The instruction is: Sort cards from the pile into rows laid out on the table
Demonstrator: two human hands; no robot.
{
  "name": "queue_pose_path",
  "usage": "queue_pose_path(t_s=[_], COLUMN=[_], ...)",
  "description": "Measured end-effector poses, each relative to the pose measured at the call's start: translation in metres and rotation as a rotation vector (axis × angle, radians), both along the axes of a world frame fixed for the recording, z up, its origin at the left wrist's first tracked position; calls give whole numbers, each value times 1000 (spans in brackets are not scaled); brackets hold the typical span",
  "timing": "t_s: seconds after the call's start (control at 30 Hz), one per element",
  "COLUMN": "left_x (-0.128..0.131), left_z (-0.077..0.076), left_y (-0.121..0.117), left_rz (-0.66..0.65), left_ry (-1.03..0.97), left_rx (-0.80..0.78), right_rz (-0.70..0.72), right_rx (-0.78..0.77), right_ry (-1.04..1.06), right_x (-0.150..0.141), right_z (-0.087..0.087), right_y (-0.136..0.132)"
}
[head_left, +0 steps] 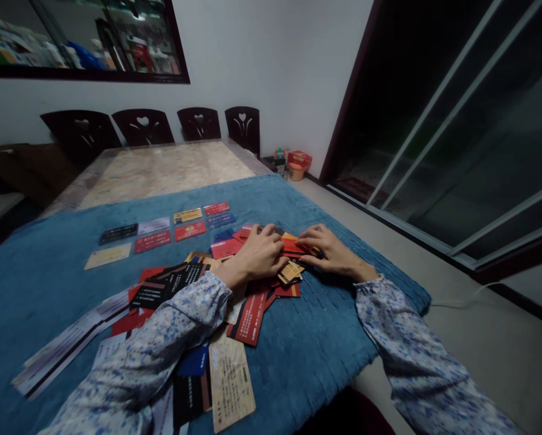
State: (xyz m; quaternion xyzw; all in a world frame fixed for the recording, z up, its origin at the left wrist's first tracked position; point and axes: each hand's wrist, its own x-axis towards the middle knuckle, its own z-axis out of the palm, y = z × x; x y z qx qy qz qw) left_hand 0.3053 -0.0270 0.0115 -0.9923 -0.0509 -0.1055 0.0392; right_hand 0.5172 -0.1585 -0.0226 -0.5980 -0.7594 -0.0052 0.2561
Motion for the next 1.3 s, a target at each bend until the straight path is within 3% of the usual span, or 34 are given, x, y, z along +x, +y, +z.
queue_pose_path(t_s=[0.23, 0.53, 0.73, 0.9, 1.1, 1.3], left_x=[-2, 0, 0, -3, -1, 0], left_z=[-1, -6, 3, 8, -2, -11], left_y=[1, 6, 9, 14, 22, 27], left_rz=[-3, -104, -99, -86, -84, -49], left_ry=[-25, -71, -85, -122, -219, -288], left_rx=[-39, 11, 8, -94, -251, -302], right_rz=[35, 87, 95, 37, -2, -29], right_rx=[60, 101, 211, 259, 276, 279], right_ry=[-16, 15, 93, 97, 121, 143], right_x=[-2, -4, -9, -10, -7, -7], right_z=[0, 4, 8, 8, 1, -6], right_y=[2, 2, 2, 4, 7, 11])
